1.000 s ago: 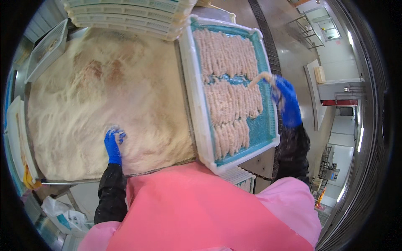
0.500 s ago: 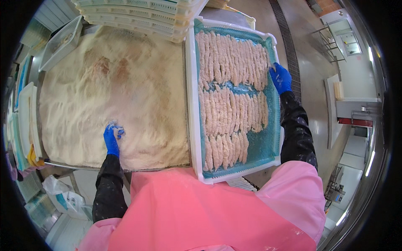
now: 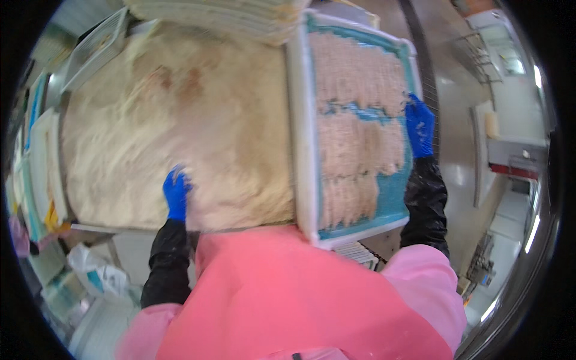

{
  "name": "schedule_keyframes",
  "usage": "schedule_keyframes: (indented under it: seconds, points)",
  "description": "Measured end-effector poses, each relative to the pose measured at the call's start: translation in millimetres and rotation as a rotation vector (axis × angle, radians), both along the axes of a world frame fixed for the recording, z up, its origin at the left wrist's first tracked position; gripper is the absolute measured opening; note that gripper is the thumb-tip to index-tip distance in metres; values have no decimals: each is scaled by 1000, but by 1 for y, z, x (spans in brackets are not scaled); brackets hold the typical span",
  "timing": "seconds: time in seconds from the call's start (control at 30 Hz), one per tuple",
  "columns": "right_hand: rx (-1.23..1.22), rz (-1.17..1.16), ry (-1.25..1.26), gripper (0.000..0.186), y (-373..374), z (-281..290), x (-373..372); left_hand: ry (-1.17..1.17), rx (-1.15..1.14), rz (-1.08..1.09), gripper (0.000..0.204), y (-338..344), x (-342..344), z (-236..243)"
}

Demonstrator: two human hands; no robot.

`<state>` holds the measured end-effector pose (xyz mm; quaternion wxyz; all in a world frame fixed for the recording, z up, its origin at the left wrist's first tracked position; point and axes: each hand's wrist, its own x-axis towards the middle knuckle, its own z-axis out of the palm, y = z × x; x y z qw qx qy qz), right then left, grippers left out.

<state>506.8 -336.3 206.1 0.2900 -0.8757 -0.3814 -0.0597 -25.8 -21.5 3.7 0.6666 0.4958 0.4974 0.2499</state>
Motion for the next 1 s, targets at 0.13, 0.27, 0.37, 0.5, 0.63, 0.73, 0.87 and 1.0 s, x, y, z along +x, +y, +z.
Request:
schedule_keyframes:
  seconds: [0.13,0.27,0.37,0.5,0.63,0.73,0.87,1.0]
  points:
    - [277,314,542,31,108,1,-104,402,842,73,37,43,-43,-22]
    - [316,630,805,39,211,-22,-201,544,1041,-48,56,61,-34,5]
    - [134,706,857,34,283,-82,-240,555,1021,-260,59,59,-12,2]
    - [94,442,541,36,351,-192,-258,382,760,-478,56,59,-16,4]
    - [228,243,631,49,386,-277,-270,5,162,-218,40,62,-31,-11]
    - [16,324,576,50,391,-271,-326,-135,-118,-121,35,68,-57,3]
    - [-122,614,1201,37,359,-220,-364,-301,77,-11,35,78,-73,-11]
    - [424,254,1233,13,385,-226,-334,-208,143,18,33,99,-84,-12]
